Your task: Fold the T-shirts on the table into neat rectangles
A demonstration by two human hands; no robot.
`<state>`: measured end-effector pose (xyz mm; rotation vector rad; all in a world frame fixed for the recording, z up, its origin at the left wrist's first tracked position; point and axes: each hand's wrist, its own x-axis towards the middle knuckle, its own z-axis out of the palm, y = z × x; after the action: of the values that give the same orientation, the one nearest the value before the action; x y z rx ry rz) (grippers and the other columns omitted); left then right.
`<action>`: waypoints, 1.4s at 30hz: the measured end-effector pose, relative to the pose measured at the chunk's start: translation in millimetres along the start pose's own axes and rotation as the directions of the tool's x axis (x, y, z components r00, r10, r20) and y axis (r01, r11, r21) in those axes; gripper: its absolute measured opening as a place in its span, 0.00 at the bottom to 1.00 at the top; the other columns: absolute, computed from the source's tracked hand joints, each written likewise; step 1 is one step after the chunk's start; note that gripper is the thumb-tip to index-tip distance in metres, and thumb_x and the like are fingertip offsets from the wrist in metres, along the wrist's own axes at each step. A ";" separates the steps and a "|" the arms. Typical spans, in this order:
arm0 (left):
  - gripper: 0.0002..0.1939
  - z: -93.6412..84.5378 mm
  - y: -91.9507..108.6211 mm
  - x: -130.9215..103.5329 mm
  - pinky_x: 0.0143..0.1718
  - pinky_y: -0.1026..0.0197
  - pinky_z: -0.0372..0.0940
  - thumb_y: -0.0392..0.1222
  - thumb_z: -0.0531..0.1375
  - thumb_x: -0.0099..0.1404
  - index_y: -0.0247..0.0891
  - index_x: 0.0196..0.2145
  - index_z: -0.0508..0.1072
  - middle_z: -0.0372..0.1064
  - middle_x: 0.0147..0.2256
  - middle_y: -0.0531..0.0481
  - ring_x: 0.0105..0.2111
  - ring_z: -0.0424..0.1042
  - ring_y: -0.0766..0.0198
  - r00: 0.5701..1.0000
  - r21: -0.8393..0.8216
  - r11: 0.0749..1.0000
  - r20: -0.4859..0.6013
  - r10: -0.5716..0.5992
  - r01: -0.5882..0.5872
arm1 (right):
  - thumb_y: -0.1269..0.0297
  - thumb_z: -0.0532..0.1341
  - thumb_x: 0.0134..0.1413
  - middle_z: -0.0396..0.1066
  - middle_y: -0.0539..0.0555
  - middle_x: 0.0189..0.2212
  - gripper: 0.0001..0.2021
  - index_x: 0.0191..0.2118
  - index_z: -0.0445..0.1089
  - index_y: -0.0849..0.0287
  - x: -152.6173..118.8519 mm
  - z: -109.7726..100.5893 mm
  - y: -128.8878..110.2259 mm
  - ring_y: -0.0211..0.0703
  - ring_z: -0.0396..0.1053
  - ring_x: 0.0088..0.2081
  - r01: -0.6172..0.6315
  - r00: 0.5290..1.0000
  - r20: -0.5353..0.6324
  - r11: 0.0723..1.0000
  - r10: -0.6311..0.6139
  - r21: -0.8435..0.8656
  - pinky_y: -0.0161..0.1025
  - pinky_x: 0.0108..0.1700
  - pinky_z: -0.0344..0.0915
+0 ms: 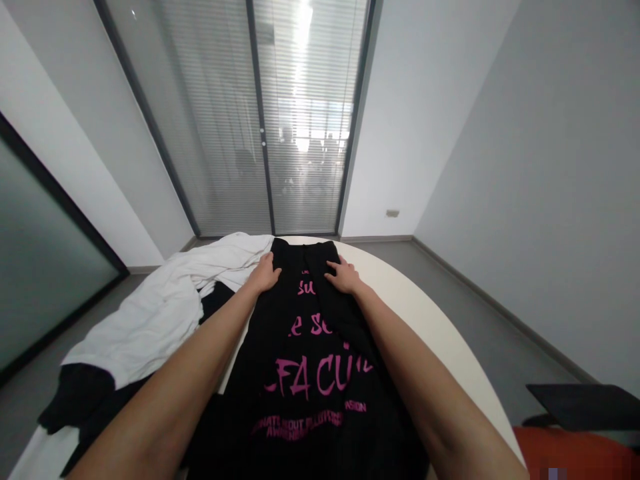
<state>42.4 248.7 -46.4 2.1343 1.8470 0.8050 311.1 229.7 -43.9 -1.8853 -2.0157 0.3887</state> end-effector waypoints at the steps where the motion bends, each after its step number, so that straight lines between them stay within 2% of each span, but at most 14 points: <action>1: 0.30 -1.7 1.2 -4.3 0.65 0.53 0.52 0.38 0.58 0.64 0.27 0.63 0.60 0.55 0.64 0.31 0.65 0.55 0.50 1.000 0.016 1.000 0.009 -0.001 0.001 | 0.55 0.62 0.59 0.45 0.62 0.70 0.29 0.65 0.62 0.50 -4.1 -1.0 -1.5 0.68 0.52 0.65 -0.019 1.000 0.021 0.999 0.020 -0.026 0.63 0.61 0.55; 5: 0.31 -23.3 13.1 -33.0 0.65 0.52 0.52 0.42 0.60 0.64 0.27 0.61 0.62 0.54 0.63 0.29 0.65 0.56 0.46 0.999 0.105 0.994 0.022 -0.039 0.036 | 0.53 0.63 0.59 0.42 0.61 0.71 0.27 0.63 0.65 0.48 -27.1 -17.4 -13.5 0.67 0.48 0.67 0.016 0.998 0.060 0.990 -0.008 -0.142 0.61 0.61 0.55; 8: 0.25 -46.4 24.6 -67.6 0.58 0.48 0.60 0.46 0.59 0.64 0.31 0.55 0.67 0.64 0.56 0.30 0.57 0.66 0.43 0.994 0.172 0.982 0.066 -0.085 0.073 | 0.54 0.64 0.58 0.55 0.62 0.65 0.23 0.57 0.70 0.51 -50.4 -34.5 -27.6 0.64 0.54 0.64 0.100 0.993 0.083 0.973 -0.084 -0.207 0.57 0.59 0.57; 12: 0.16 -73.0 36.8 -124.6 0.42 0.52 0.67 0.55 0.61 0.59 0.40 0.37 0.73 0.76 0.37 0.42 0.40 0.76 0.47 0.955 0.230 0.971 0.265 -0.132 0.070 | 0.58 0.62 0.59 0.71 0.61 0.50 0.14 0.48 0.74 0.57 -90.0 -50.1 -49.4 0.52 0.69 0.50 0.214 0.974 0.113 0.957 -0.194 -0.198 0.43 0.49 0.63; 14: 0.20 -83.1 40.8 -151.3 0.39 0.51 0.67 0.61 0.61 0.57 0.41 0.36 0.72 0.77 0.37 0.41 0.40 0.76 0.45 0.924 0.307 0.949 0.337 -0.182 0.075 | 0.59 0.60 0.60 0.75 0.57 0.43 0.10 0.44 0.74 0.56 -112.1 -53.1 -59.8 0.47 0.72 0.43 0.250 0.964 0.140 0.953 -0.227 -0.170 0.38 0.42 0.63; 18: 0.29 -95.1 40.3 -187.4 0.39 0.50 0.64 0.66 0.58 0.57 0.37 0.43 0.69 0.75 0.45 0.31 0.44 0.74 0.38 0.902 0.428 0.892 0.314 -0.295 0.143 | 0.58 0.63 0.58 0.76 0.53 0.36 0.09 0.41 0.75 0.55 -152.1 -49.4 -76.2 0.43 0.72 0.36 0.373 0.899 0.281 0.924 -0.336 -0.088 0.35 0.34 0.60; 23: 0.17 -89.2 26.3 -199.7 0.34 0.60 0.61 0.49 0.62 0.57 0.39 0.41 0.66 0.74 0.34 0.46 0.35 0.74 0.54 0.932 0.113 0.990 0.343 -0.119 0.085 | 0.53 0.64 0.58 0.75 0.51 0.33 0.14 0.44 0.73 0.57 -190.3 -29.4 -93.4 0.39 0.70 0.32 0.565 0.756 0.317 0.816 -0.572 0.127 0.34 0.33 0.59; 26: 0.11 -81.0 19.4 -200.1 0.32 0.61 0.59 0.48 0.59 0.59 0.41 0.35 0.64 0.69 0.29 0.52 0.32 0.70 0.58 0.975 -0.032 0.999 0.221 -0.030 0.038 | 0.44 0.63 0.56 0.72 0.52 0.32 0.20 0.39 0.72 0.59 -214.5 -18.8 -105.1 0.40 0.68 0.33 0.603 0.740 0.233 0.776 -0.630 0.184 0.35 0.35 0.59; 29: 0.09 -77.7 16.3 -201.1 0.32 0.61 0.57 0.48 0.59 0.59 0.41 0.31 0.65 0.65 0.27 0.54 0.30 0.67 0.60 0.979 -0.103 0.995 0.203 0.010 0.012 | 0.39 0.66 0.49 0.72 0.53 0.36 0.25 0.39 0.70 0.58 -238.1 -15.9 -114.8 0.43 0.68 0.38 0.673 0.685 0.182 0.708 -0.706 0.215 0.38 0.41 0.60; 31: 0.10 -79.6 16.2 -203.1 0.32 0.61 0.57 0.49 0.59 0.59 0.40 0.31 0.66 0.64 0.26 0.54 0.30 0.65 0.61 0.978 -0.145 0.989 0.210 0.012 0.019 | 0.40 0.69 0.45 0.72 0.52 0.39 0.27 0.41 0.69 0.57 -248.9 -17.0 -118.6 0.45 0.68 0.40 0.712 0.633 0.197 0.663 -0.748 0.230 0.39 0.43 0.60; 34: 0.14 -89.2 17.9 -209.1 0.33 0.61 0.59 0.54 0.57 0.60 0.39 0.33 0.69 0.67 0.30 0.52 0.31 0.66 0.61 0.969 -0.266 0.964 0.242 0.041 0.026 | 0.51 0.69 0.52 0.73 0.51 0.37 0.18 0.43 0.70 0.56 -252.7 -17.7 -118.6 0.44 0.69 0.41 0.739 0.602 0.216 0.638 -0.769 0.214 0.39 0.44 0.59; 36: 0.19 -100.7 19.4 -214.9 0.31 0.62 0.60 0.58 0.55 0.62 0.39 0.38 0.71 0.67 0.31 0.53 0.29 0.67 0.63 0.936 -0.321 0.944 0.349 0.043 0.076 | 0.60 0.66 0.58 0.74 0.49 0.34 0.07 0.40 0.72 0.56 -248.4 -16.1 -115.0 0.41 0.70 0.39 0.721 0.619 0.222 0.657 -0.753 0.220 0.38 0.45 0.58; 38: 0.25 -115.8 21.2 -221.4 0.26 0.62 0.58 0.63 0.54 0.63 0.41 0.47 0.70 0.66 0.28 0.56 0.24 0.66 0.64 0.864 -0.278 0.948 0.503 0.006 0.155 | 0.67 0.63 0.60 0.74 0.48 0.30 0.02 0.38 0.73 0.56 -242.0 -13.5 -109.5 0.39 0.70 0.36 0.674 0.663 0.219 0.698 -0.716 0.243 0.36 0.43 0.59; 42: 0.38 -149.1 26.9 -233.2 0.24 0.64 0.55 0.64 0.62 0.56 0.42 0.59 0.65 0.65 0.24 0.58 0.24 0.66 0.64 0.699 -0.132 0.983 0.715 0.006 0.127 | 0.62 0.64 0.60 0.73 0.48 0.28 0.06 0.36 0.72 0.58 -233.6 -9.9 -100.0 0.36 0.70 0.30 0.557 0.720 0.244 0.750 -0.650 0.356 0.32 0.34 0.59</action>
<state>-28.6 -9.5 28.6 1.8647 1.3478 0.0530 237.5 -11.1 -7.9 -0.9395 -2.5236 0.7975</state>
